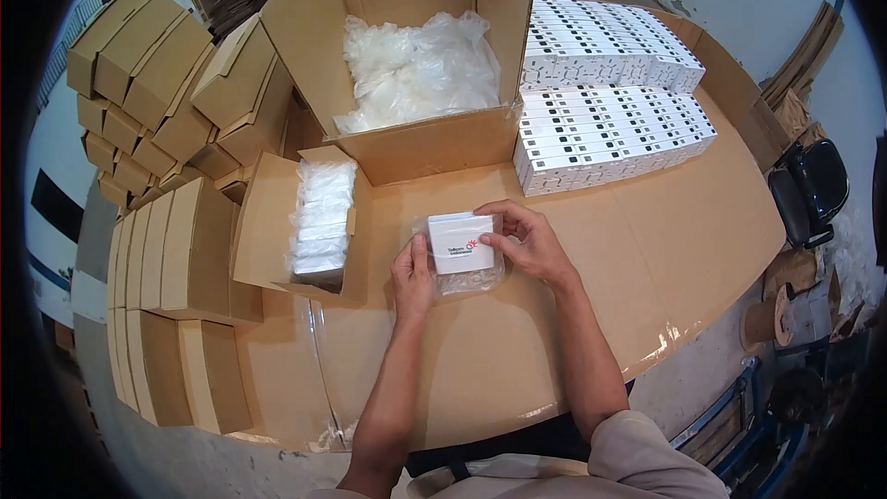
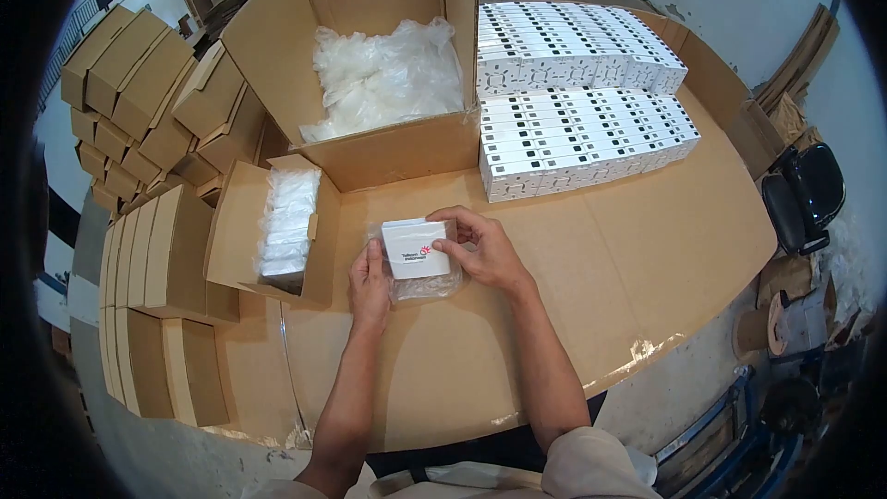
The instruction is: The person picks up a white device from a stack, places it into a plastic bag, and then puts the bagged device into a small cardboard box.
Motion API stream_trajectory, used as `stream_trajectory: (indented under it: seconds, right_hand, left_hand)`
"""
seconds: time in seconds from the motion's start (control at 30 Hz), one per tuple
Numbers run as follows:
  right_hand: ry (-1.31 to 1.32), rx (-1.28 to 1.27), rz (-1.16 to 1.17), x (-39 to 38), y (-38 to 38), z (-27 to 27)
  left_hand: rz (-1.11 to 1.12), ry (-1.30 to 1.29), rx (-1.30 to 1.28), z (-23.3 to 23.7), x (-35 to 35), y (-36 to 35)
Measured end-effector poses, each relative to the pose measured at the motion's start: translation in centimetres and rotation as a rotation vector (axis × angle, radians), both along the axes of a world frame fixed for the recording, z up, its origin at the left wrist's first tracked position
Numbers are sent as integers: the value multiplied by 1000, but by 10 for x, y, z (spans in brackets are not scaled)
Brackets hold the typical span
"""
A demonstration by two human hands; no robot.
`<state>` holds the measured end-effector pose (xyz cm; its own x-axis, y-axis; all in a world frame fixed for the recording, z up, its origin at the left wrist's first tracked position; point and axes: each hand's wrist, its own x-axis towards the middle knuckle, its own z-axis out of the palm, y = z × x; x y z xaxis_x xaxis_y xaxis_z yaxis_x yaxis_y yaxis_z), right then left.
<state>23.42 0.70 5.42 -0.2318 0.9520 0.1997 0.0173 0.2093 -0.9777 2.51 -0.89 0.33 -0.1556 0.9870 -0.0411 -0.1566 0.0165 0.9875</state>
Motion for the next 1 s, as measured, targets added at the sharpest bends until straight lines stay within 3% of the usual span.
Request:
stream_trajectory:
  seconds: [0.53, 0.67, 0.83, 0.93, 1.0]
  right_hand:
    - [-115, 175, -73, 7, 0, 2]
    - [8, 119, -117, 1, -2, 0]
    - [319, -121, -106, -14, -3, -3]
    - [357, -64, -20, -21, -7, 16]
    - [172, -68, -1, -18, -6, 11]
  left_hand:
    - [-28, -1, 86, 4, 1, -3]
    - [-42, 4, 75, 1, -2, -4]
    - [-67, -262, 175, 2, -1, 1]
    - [-94, -445, 163, 0, -6, 3]
    - [-111, -507, 157, 1, -8, 4]
